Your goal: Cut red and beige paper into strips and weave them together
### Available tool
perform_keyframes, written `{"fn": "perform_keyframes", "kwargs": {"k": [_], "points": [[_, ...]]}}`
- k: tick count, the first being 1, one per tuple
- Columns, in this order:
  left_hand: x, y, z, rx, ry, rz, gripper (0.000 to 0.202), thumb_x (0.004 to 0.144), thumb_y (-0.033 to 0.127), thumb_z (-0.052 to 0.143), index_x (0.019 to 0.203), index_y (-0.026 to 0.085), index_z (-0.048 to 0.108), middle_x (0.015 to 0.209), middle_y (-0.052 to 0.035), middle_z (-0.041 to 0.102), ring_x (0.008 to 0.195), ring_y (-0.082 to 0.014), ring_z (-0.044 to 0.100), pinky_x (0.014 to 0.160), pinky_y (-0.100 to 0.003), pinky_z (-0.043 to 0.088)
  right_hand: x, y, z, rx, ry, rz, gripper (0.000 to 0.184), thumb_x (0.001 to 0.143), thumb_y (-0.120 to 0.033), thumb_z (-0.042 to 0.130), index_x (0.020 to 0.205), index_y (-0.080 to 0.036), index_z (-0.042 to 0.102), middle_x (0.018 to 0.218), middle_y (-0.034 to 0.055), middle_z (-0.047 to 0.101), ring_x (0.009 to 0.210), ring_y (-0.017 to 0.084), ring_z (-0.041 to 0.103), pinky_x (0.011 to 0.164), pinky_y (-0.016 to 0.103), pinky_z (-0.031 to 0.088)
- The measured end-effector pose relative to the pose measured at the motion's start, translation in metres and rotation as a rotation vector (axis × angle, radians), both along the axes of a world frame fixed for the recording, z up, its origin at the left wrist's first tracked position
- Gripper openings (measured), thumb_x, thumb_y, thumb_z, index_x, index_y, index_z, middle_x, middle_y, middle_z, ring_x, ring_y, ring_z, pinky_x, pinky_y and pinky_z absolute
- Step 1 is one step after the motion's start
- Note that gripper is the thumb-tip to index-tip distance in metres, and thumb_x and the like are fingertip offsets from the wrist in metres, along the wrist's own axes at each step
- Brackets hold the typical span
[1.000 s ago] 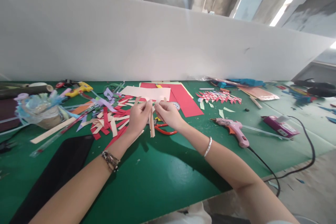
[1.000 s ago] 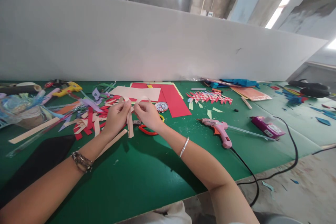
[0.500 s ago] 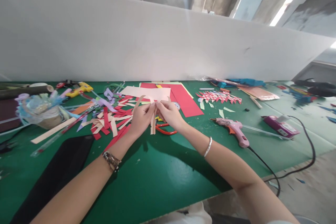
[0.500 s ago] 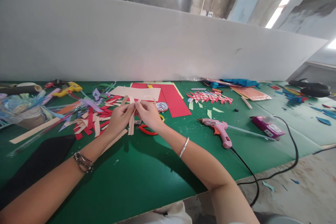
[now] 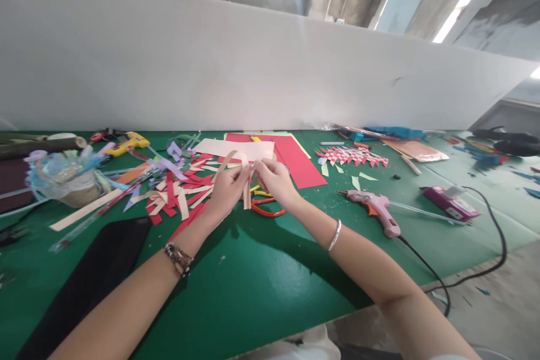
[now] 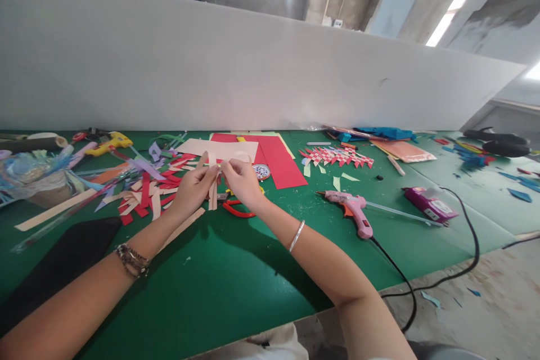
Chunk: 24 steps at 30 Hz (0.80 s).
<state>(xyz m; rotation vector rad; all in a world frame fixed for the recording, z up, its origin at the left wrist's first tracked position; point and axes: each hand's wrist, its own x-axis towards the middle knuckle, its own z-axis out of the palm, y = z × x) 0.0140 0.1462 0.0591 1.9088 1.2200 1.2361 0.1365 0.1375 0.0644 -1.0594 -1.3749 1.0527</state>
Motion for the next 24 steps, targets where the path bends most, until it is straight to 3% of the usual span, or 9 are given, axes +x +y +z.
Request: {"fn": "perform_keyframes", "kwargs": {"k": [7,13,18,20,24], "points": [[-0.0017,-0.0015,0.0009,0.056,0.081,0.056,0.040,0.083,0.035,0.038,0.046,0.019,0.034,0.038,0.0047,0.036,0.041,-0.0093,0.036,0.045,-0.024,0.029,-0.0008,-0.0019,-0.0019,-0.005,-0.066,0.106,0.034,0.083,-0.033,0.043,0.054,-0.018,0.036,0.037,-0.0083,0.033,0.035,0.004,0.028,0.037,0.019,0.022],[-0.0025,-0.0007,0.0031,-0.006,-0.024,0.078,0.042,0.083,0.039,0.038,0.047,0.020,0.028,0.040,0.0050,0.030,0.040,-0.0089,0.032,0.042,-0.023,0.026,-0.0014,-0.0027,0.0004,-0.018,-0.016,0.068,0.035,0.084,-0.031,0.043,0.052,-0.018,0.036,0.036,-0.0087,0.032,0.034,0.003,0.025,0.037,0.018,0.021],[-0.0013,-0.0011,0.0024,0.014,0.080,-0.033,0.042,0.085,0.039,0.035,0.048,0.019,0.037,0.041,0.0045,0.031,0.043,-0.0107,0.036,0.047,-0.023,0.029,0.0006,-0.0015,0.0015,-0.003,0.018,-0.024,0.034,0.083,-0.028,0.043,0.052,-0.018,0.035,0.036,-0.0084,0.033,0.033,0.003,0.026,0.037,0.018,0.022],[-0.0012,-0.0011,0.0013,0.061,0.133,-0.016,0.040,0.085,0.038,0.036,0.049,0.019,0.041,0.041,0.0045,0.033,0.044,-0.0112,0.037,0.049,-0.023,0.030,0.0007,-0.0009,0.0011,-0.017,0.023,-0.031,0.032,0.083,-0.029,0.042,0.053,-0.018,0.037,0.036,-0.0084,0.033,0.033,0.004,0.027,0.036,0.018,0.022],[-0.0023,0.0005,-0.0018,0.116,0.161,0.036,0.041,0.084,0.039,0.036,0.048,0.019,0.032,0.041,0.0049,0.028,0.042,-0.0097,0.031,0.045,-0.024,0.025,-0.0009,-0.0010,-0.0005,0.014,-0.036,0.035,0.035,0.083,-0.033,0.042,0.052,-0.018,0.036,0.037,-0.0074,0.034,0.035,0.005,0.030,0.038,0.019,0.024]]}}
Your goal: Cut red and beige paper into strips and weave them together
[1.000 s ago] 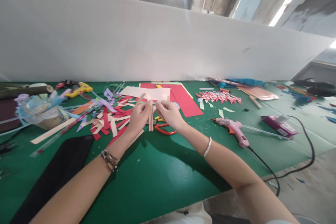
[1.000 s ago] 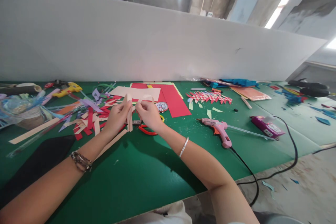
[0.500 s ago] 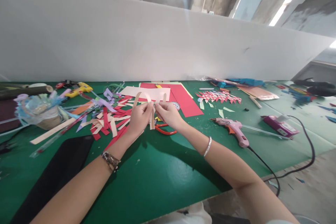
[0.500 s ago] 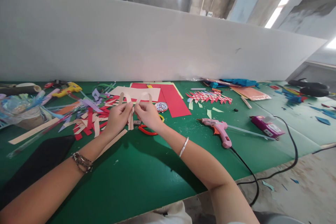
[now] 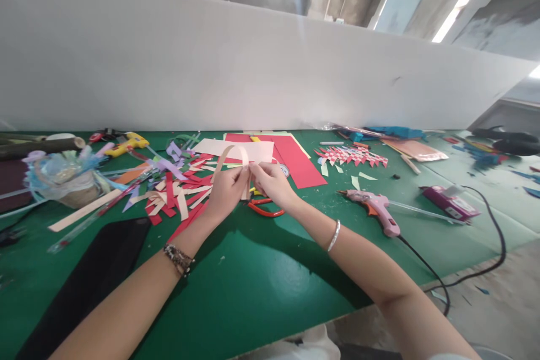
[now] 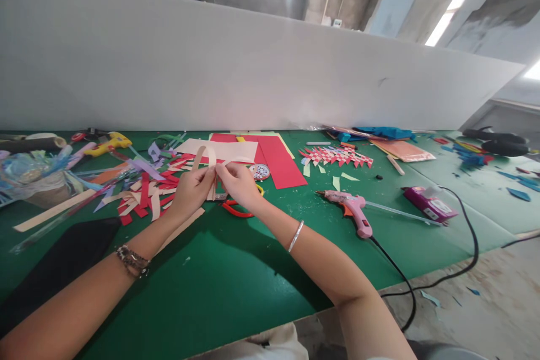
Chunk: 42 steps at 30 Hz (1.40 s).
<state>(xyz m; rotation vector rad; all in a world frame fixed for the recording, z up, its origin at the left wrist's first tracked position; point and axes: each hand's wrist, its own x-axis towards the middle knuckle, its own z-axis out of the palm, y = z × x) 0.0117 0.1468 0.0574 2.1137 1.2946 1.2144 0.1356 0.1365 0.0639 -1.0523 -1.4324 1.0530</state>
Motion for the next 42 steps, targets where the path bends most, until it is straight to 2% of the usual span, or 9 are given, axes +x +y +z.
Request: {"fn": "perform_keyframes", "kwargs": {"k": [5,11,16,22,27,31,36,42], "points": [[-0.0003,0.0002,-0.0007,0.021,-0.024,0.034,0.040,0.084,0.037,0.036,0.049,0.019,0.031,0.041,0.0049,0.028,0.042,-0.0090,0.029,0.044,-0.024,0.024,-0.0014,-0.0007,-0.0022,0.007,-0.024,0.079,0.036,0.084,-0.032,0.041,0.051,-0.018,0.035,0.036,-0.0075,0.034,0.034,0.004,0.029,0.038,0.019,0.024],[0.0010,-0.0032,0.0031,-0.016,-0.132,0.038,0.040,0.083,0.037,0.036,0.048,0.020,0.027,0.043,0.0049,0.027,0.043,-0.0092,0.029,0.045,-0.024,0.024,-0.0012,-0.0019,-0.0007,-0.045,0.031,0.046,0.035,0.083,-0.031,0.043,0.052,-0.018,0.035,0.035,-0.0085,0.032,0.033,0.003,0.027,0.036,0.018,0.022],[0.0015,-0.0019,0.0011,-0.052,-0.060,-0.037,0.040,0.084,0.039,0.036,0.049,0.019,0.031,0.043,0.0047,0.030,0.044,-0.0097,0.034,0.046,-0.024,0.027,-0.0003,-0.0021,0.0017,-0.036,0.077,-0.025,0.033,0.084,-0.028,0.041,0.053,-0.018,0.033,0.037,-0.0085,0.032,0.034,0.003,0.026,0.037,0.018,0.023],[0.0004,-0.0003,-0.0002,0.003,-0.022,0.000,0.037,0.084,0.035,0.035,0.050,0.019,0.033,0.043,0.0046,0.033,0.043,-0.0094,0.033,0.044,-0.024,0.024,-0.0008,-0.0020,0.0021,-0.023,0.033,0.067,0.032,0.083,-0.032,0.043,0.055,-0.018,0.038,0.037,-0.0083,0.034,0.035,0.004,0.029,0.037,0.018,0.024],[0.0007,0.0001,-0.0021,0.002,-0.131,0.049,0.038,0.084,0.036,0.037,0.050,0.019,0.030,0.044,0.0051,0.030,0.044,-0.0091,0.032,0.045,-0.023,0.026,-0.0015,-0.0017,-0.0015,-0.025,0.046,0.097,0.036,0.084,-0.030,0.041,0.051,-0.018,0.034,0.036,-0.0090,0.032,0.033,0.003,0.026,0.036,0.017,0.022],[0.0019,0.0006,-0.0028,-0.042,-0.182,0.019,0.040,0.084,0.039,0.036,0.050,0.020,0.028,0.044,0.0054,0.029,0.044,-0.0090,0.031,0.045,-0.023,0.026,-0.0020,-0.0019,-0.0030,-0.018,0.070,0.043,0.035,0.083,-0.029,0.043,0.051,-0.018,0.033,0.035,-0.0093,0.031,0.033,0.003,0.026,0.036,0.017,0.021],[0.0032,0.0007,-0.0023,-0.086,-0.131,-0.040,0.038,0.084,0.039,0.036,0.052,0.020,0.032,0.044,0.0053,0.033,0.042,-0.0091,0.034,0.045,-0.023,0.027,-0.0013,0.0006,-0.0038,0.015,0.097,-0.018,0.035,0.083,-0.033,0.042,0.053,-0.018,0.033,0.036,-0.0094,0.031,0.034,0.003,0.024,0.036,0.017,0.022],[0.0018,0.0016,-0.0051,0.011,-0.033,0.027,0.036,0.085,0.036,0.034,0.054,0.019,0.038,0.046,0.0047,0.036,0.045,-0.0097,0.035,0.047,-0.023,0.026,-0.0019,0.0023,-0.0045,0.020,0.022,0.019,0.030,0.081,-0.033,0.046,0.056,-0.018,0.039,0.039,-0.0091,0.034,0.035,0.003,0.029,0.037,0.017,0.023]]}}
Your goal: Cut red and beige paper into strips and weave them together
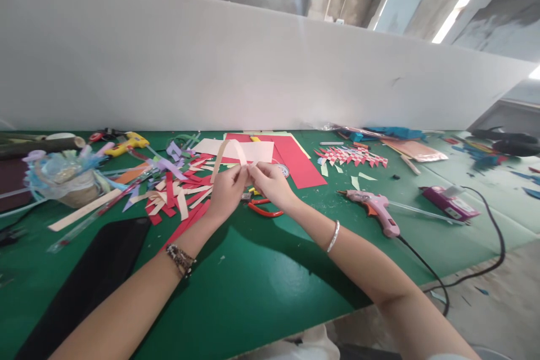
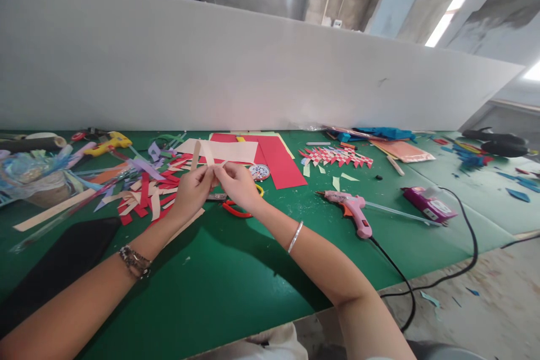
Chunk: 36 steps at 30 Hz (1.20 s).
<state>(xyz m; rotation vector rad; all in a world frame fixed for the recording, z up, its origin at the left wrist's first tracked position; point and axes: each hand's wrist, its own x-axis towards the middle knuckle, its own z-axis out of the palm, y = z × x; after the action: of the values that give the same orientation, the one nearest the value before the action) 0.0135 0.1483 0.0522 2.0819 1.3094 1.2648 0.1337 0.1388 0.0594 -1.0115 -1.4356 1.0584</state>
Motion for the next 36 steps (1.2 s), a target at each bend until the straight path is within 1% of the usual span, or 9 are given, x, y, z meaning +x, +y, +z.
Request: {"fn": "perform_keyframes", "kwargs": {"k": [4,7,10,15,20,26,33,35,36], "points": [[-0.001,-0.002,0.001,0.014,-0.001,0.031,0.038,0.085,0.037,0.035,0.053,0.019,0.037,0.045,0.0045,0.036,0.045,-0.0100,0.036,0.048,-0.024,0.027,0.000,0.000,-0.001,0.026,-0.035,0.022,0.031,0.082,-0.031,0.043,0.055,-0.017,0.039,0.037,-0.0092,0.033,0.034,0.003,0.028,0.037,0.017,0.022],[-0.001,-0.003,0.003,-0.019,-0.088,0.032,0.037,0.086,0.036,0.035,0.052,0.019,0.035,0.046,0.0043,0.037,0.045,-0.0099,0.038,0.048,-0.023,0.029,0.000,-0.001,-0.003,0.003,-0.017,0.021,0.032,0.081,-0.031,0.044,0.054,-0.018,0.035,0.037,-0.0094,0.033,0.034,0.003,0.028,0.036,0.017,0.022],[-0.001,-0.002,0.004,-0.076,-0.164,-0.006,0.037,0.086,0.038,0.035,0.053,0.020,0.036,0.047,0.0045,0.038,0.045,-0.0097,0.039,0.048,-0.022,0.030,0.000,-0.002,-0.003,-0.009,0.002,0.006,0.033,0.081,-0.032,0.044,0.054,-0.018,0.034,0.037,-0.0094,0.033,0.034,0.002,0.027,0.036,0.017,0.022],[-0.001,-0.002,0.003,-0.108,-0.085,-0.083,0.039,0.087,0.039,0.034,0.054,0.019,0.039,0.046,0.0047,0.040,0.044,-0.0092,0.038,0.047,-0.022,0.029,0.000,-0.003,0.001,0.002,0.026,-0.075,0.032,0.082,-0.032,0.044,0.055,-0.018,0.033,0.038,-0.0095,0.033,0.035,0.003,0.027,0.037,0.017,0.023],[-0.001,-0.002,0.001,-0.006,-0.031,-0.033,0.037,0.087,0.035,0.034,0.055,0.018,0.039,0.048,0.0043,0.038,0.046,-0.0092,0.036,0.048,-0.023,0.027,-0.001,-0.003,0.002,-0.006,-0.029,-0.020,0.034,0.082,-0.038,0.043,0.055,-0.018,0.037,0.038,-0.0088,0.034,0.035,0.004,0.030,0.038,0.018,0.025],[0.001,-0.004,0.000,0.022,-0.055,0.050,0.038,0.086,0.036,0.034,0.052,0.019,0.035,0.046,0.0043,0.035,0.045,-0.0094,0.035,0.047,-0.024,0.027,-0.001,-0.005,0.003,-0.014,-0.034,0.057,0.036,0.083,-0.033,0.042,0.052,-0.018,0.036,0.036,-0.0088,0.035,0.034,0.003,0.030,0.037,0.018,0.024],[-0.002,-0.001,0.010,-0.107,-0.274,0.095,0.038,0.085,0.035,0.035,0.051,0.020,0.036,0.041,0.0055,0.033,0.039,-0.0085,0.033,0.043,-0.022,0.029,-0.003,-0.008,0.004,-0.035,0.011,0.047,0.034,0.083,-0.032,0.043,0.053,-0.018,0.036,0.035,-0.0093,0.033,0.033,0.003,0.027,0.036,0.018,0.022],[-0.006,0.003,0.014,-0.139,-0.261,0.083,0.037,0.084,0.035,0.036,0.051,0.020,0.038,0.040,0.0056,0.034,0.038,-0.0084,0.033,0.042,-0.021,0.029,-0.001,-0.008,0.006,-0.035,0.013,0.047,0.034,0.083,-0.033,0.042,0.054,-0.018,0.036,0.035,-0.0092,0.033,0.033,0.003,0.027,0.036,0.019,0.021],[-0.009,0.005,0.015,-0.170,-0.210,0.041,0.036,0.083,0.035,0.037,0.051,0.019,0.040,0.041,0.0052,0.037,0.038,-0.0084,0.034,0.041,-0.021,0.029,0.000,-0.008,0.008,-0.028,0.010,0.042,0.034,0.083,-0.033,0.043,0.054,-0.018,0.036,0.036,-0.0092,0.034,0.033,0.003,0.026,0.036,0.019,0.022]]}}
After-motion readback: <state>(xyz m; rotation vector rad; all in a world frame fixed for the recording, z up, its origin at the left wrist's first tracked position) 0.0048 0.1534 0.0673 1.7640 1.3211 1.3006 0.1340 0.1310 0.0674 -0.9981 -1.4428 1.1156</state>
